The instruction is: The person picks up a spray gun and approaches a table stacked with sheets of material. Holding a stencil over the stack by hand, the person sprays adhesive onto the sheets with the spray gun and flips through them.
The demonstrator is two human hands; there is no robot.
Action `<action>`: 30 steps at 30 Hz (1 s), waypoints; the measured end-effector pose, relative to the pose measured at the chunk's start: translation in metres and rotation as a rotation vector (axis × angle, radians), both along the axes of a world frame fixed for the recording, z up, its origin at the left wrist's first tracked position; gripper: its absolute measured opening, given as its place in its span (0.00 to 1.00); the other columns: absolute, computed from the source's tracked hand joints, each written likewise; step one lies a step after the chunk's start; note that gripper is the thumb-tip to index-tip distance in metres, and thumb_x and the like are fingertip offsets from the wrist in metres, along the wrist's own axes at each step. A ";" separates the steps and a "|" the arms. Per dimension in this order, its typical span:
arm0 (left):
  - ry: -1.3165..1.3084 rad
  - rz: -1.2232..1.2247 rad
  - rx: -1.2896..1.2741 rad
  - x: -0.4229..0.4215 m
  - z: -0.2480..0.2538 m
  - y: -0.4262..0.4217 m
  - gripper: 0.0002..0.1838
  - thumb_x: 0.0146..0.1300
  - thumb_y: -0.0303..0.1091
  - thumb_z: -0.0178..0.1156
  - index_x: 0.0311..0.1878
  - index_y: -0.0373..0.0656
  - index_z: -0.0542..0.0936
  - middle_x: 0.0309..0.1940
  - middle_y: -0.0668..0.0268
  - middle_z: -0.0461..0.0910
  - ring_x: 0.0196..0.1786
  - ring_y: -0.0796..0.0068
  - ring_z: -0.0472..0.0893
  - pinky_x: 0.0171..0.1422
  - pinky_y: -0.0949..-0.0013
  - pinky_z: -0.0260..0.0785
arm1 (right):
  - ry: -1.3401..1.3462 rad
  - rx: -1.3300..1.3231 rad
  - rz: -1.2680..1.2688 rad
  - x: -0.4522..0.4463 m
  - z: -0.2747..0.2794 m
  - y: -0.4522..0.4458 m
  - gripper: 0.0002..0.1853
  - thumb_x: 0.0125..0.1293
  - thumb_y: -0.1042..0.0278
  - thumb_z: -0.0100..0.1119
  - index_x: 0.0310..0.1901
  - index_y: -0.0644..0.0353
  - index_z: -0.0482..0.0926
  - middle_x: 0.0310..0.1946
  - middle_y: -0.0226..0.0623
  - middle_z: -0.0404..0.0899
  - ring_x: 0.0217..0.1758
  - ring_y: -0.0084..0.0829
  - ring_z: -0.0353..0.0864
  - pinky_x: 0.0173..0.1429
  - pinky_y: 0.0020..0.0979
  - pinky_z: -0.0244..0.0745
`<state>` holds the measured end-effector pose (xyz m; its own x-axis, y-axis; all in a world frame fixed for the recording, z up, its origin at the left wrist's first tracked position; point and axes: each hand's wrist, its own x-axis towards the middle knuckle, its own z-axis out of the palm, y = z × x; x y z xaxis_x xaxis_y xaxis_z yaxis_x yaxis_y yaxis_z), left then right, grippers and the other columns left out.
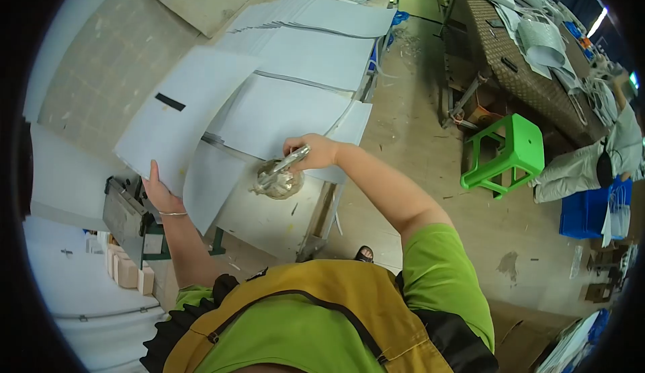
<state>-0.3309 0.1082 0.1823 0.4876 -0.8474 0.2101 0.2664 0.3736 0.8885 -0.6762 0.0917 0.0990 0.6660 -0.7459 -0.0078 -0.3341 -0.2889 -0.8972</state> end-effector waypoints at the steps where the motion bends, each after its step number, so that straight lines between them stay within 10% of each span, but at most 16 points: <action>1: 0.019 0.025 -0.005 -0.001 -0.003 0.009 0.24 0.64 0.28 0.50 0.63 0.34 0.61 0.56 0.53 0.69 0.52 0.58 0.75 0.55 0.57 0.70 | 0.047 -0.012 0.029 0.002 -0.005 -0.003 0.17 0.51 0.64 0.66 0.43 0.60 0.79 0.37 0.39 0.81 0.40 0.27 0.78 0.47 0.31 0.72; 15: 0.116 0.501 0.042 0.035 -0.048 0.094 0.20 0.62 0.27 0.55 0.58 0.35 0.68 0.52 0.59 0.74 0.52 0.65 0.75 0.55 0.61 0.70 | -0.006 0.122 0.023 -0.004 0.005 -0.049 0.13 0.54 0.63 0.64 0.36 0.64 0.81 0.24 0.37 0.81 0.27 0.29 0.77 0.36 0.31 0.71; 30: 0.095 0.624 -0.104 -0.043 -0.010 0.040 0.18 0.63 0.28 0.55 0.55 0.32 0.70 0.51 0.59 0.74 0.51 0.67 0.75 0.55 0.65 0.68 | -0.801 0.234 -0.583 -0.122 0.085 -0.053 0.08 0.53 0.79 0.56 0.36 0.67 0.75 0.21 0.35 0.72 0.24 0.28 0.70 0.35 0.31 0.69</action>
<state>-0.3740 0.1479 0.1725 0.9032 -0.3759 0.2074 0.0469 0.5666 0.8226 -0.7984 0.0391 0.1836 0.0725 -0.9930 0.0931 0.3572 -0.0613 -0.9320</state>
